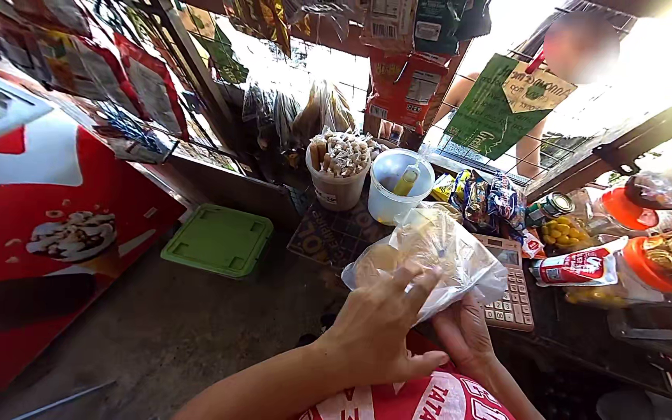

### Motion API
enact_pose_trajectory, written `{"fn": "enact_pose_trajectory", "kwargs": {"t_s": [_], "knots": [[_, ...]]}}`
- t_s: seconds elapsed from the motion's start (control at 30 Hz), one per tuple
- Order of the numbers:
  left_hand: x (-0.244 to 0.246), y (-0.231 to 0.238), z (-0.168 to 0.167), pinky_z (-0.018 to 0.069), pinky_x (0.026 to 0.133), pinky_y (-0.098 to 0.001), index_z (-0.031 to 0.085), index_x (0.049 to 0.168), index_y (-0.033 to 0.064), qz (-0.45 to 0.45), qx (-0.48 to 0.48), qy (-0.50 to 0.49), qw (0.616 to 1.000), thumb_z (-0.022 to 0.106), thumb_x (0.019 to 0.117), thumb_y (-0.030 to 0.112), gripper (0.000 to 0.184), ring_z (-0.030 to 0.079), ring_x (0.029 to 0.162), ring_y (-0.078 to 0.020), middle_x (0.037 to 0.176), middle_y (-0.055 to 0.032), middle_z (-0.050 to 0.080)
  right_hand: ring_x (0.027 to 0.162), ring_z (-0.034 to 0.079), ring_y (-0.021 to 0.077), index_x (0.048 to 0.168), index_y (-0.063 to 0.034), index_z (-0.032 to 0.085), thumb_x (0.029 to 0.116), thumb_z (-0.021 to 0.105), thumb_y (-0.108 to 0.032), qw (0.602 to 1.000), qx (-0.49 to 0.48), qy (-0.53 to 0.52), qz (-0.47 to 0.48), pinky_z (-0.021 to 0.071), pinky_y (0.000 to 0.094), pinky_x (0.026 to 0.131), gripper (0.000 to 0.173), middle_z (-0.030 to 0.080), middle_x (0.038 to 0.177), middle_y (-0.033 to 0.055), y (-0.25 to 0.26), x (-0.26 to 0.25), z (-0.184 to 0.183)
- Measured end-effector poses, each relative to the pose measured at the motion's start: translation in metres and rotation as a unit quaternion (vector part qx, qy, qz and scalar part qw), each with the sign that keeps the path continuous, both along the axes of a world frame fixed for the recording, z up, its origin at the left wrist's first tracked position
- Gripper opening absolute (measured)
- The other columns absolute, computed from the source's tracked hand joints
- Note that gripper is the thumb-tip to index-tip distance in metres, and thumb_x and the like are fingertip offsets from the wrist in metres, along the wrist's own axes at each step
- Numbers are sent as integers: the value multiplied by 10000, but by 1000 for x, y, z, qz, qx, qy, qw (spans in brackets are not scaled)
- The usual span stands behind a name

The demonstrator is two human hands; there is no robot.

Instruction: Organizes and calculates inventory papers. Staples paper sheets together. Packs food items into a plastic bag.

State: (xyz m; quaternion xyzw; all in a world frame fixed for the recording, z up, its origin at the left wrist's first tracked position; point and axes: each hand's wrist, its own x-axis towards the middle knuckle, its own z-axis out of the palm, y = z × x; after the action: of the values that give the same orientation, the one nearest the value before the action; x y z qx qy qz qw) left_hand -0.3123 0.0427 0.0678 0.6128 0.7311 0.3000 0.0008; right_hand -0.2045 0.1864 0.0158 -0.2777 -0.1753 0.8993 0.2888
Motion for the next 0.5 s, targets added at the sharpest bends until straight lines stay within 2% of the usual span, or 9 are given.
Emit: {"fn": "enact_pose_trajectory", "kwargs": {"t_s": [0.03,0.07,0.13,0.2,0.23,0.3,0.4,0.43,0.5], "knots": [[1,10,3,552,892,-496,513,1492,101,20,-18,10,1000,629,820,722,922,627,1195,-295,1433,-126,580,942,744,205,1172,-99,582,1097,359,-179,1000,19,13,5,627,405,840,248,743,1016,93,0,3,-5],[2,25,4,448,1051,-582,514,1493,88,24,-11,12,1000,615,815,749,953,540,1335,-349,1471,-142,559,943,741,202,1207,-95,537,1068,427,-143,999,43,23,14,625,401,846,183,735,1018,93,-1,7,-8],[3,61,5,277,1169,-656,528,1483,80,14,15,28,999,662,840,659,875,407,1448,-409,1527,-149,510,920,738,133,1180,-123,555,989,622,-185,995,96,21,32,621,331,836,211,745,977,33,-6,13,-8],[3,93,7,231,1184,-665,527,1486,70,-1,18,54,998,694,861,537,799,345,1484,-427,1567,-161,461,925,733,102,1112,-158,670,836,817,-317,988,145,34,28,613,314,849,351,759,971,0,-11,13,-6],[3,104,11,223,1182,-667,535,1481,76,-9,14,57,998,708,870,491,758,332,1488,-428,1571,-163,453,917,740,113,1077,-160,727,777,860,-315,985,161,48,27,619,327,848,363,766,968,11,-12,12,-6],[4,118,18,292,1162,-654,671,1347,114,-19,33,41,998,742,871,381,551,435,1432,-402,1458,-132,580,912,747,135,1087,-155,717,781,862,-292,980,185,69,35,627,344,839,366,765,982,32,-13,10,-7],[12,130,22,383,1117,-608,767,967,91,-48,71,35,996,668,933,133,113,641,1211,-330,1050,-77,754,899,748,127,1074,-171,726,812,842,-210,977,202,58,38,627,342,832,289,769,972,25,-17,11,-11],[16,133,22,390,1118,-596,761,893,85,-61,85,52,993,648,934,79,120,679,1139,-304,955,-63,757,880,745,106,1036,-177,756,807,839,-165,975,215,35,36,626,322,821,244,774,945,7,-19,13,-13],[29,135,23,365,1142,-582,759,877,58,-130,74,66,987,633,923,4,144,698,1068,-288,916,-72,750,832,714,31,932,-160,749,813,751,6,956,280,-64,62,600,246,795,204,756,858,-53,-18,26,-20]]}}
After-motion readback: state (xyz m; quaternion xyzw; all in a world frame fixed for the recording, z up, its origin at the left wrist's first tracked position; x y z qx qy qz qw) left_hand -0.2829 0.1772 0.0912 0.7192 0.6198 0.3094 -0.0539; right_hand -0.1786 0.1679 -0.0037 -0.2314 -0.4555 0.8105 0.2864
